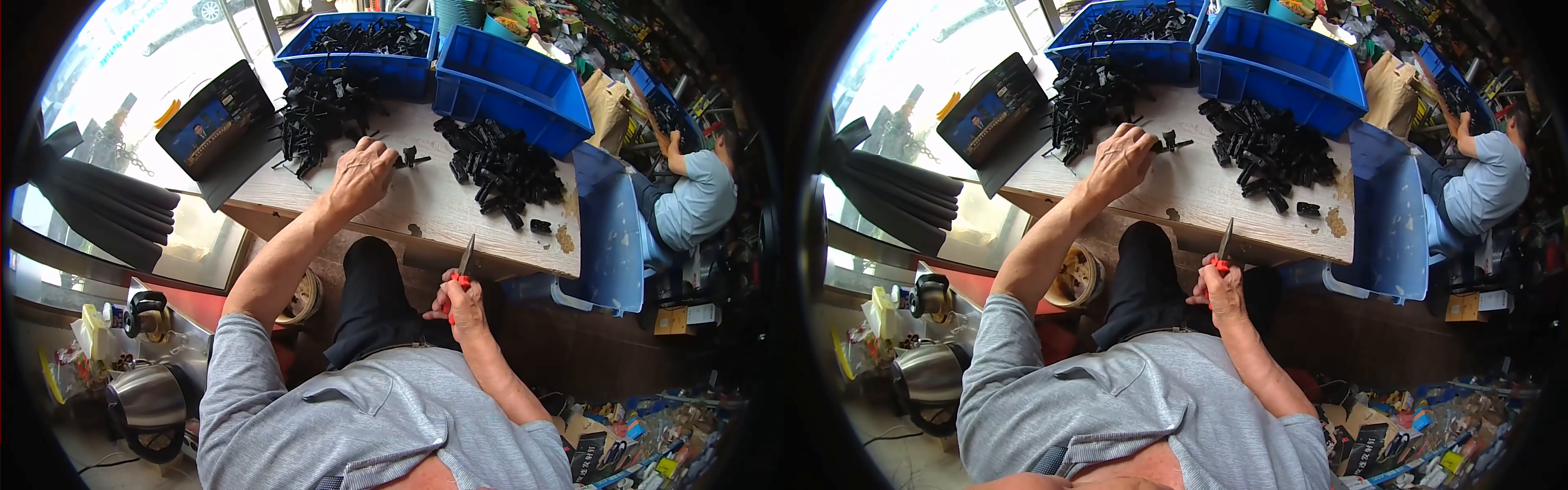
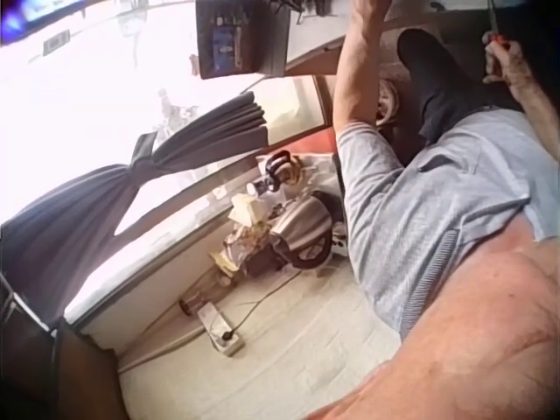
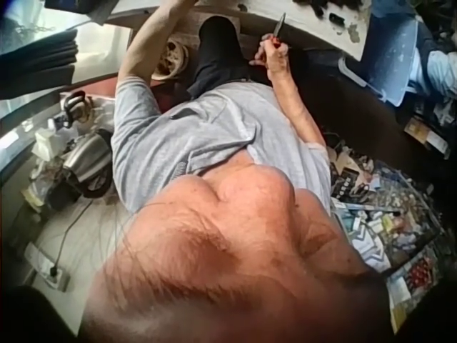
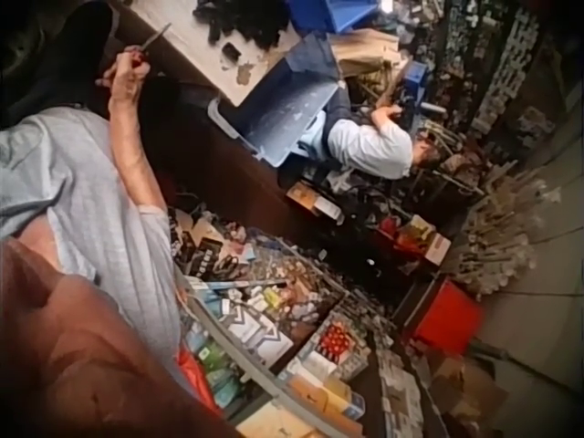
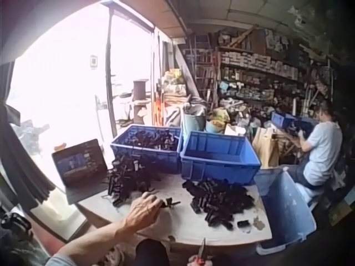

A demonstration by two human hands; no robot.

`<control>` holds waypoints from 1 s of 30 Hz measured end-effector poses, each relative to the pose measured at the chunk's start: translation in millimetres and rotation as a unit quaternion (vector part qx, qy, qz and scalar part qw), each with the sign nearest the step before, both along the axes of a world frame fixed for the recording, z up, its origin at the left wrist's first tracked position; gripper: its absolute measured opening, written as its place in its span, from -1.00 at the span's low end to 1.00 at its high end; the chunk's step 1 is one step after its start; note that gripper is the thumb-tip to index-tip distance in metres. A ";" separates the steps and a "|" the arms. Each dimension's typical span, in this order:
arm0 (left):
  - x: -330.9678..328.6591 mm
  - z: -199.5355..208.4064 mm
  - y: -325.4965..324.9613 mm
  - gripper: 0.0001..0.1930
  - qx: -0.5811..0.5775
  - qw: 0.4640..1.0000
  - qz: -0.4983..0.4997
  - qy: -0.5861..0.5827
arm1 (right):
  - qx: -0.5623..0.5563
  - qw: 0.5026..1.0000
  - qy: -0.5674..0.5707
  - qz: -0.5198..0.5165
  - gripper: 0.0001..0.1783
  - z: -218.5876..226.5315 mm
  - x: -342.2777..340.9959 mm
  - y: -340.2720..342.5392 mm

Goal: Assembling small black mechanical or plastic parts using pliers at a workbench.

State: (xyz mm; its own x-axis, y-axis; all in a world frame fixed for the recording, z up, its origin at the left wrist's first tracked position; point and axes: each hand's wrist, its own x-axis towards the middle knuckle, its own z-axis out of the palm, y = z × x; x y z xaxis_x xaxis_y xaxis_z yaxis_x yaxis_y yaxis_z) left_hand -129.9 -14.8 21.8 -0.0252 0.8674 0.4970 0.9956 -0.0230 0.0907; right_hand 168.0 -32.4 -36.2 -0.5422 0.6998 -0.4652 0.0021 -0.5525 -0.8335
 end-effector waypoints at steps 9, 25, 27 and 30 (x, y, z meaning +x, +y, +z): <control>40.9 14.2 -31.5 -0.73 -0.009 0.712 -0.051 -0.701 | 0.012 1.000 0.016 0.005 -0.76 12.8 -3.8 6.7; 112.5 -41.1 -73.9 -0.90 -0.294 0.342 -0.063 -0.890 | 0.020 0.994 0.103 0.039 -0.74 27.5 -4.3 9.2; 116.2 -46.2 -74.6 -0.89 -0.305 0.345 -0.053 -0.886 | 0.017 0.993 0.094 0.065 -0.75 25.0 -1.4 11.5; 114.7 -53.9 -77.6 -0.56 -0.291 0.275 -0.063 -0.914 | -0.004 0.994 0.102 0.047 -0.81 17.9 -3.1 9.6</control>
State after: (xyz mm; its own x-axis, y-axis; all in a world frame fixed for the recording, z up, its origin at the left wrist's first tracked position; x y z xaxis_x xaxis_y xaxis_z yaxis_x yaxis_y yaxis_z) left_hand -15.2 -92.3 -32.1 0.2777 0.8380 -0.4698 -0.7312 0.5015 0.4624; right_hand 164.9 -22.8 -18.3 -0.6888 0.6377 -0.3449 -0.1139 -0.5649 -0.8173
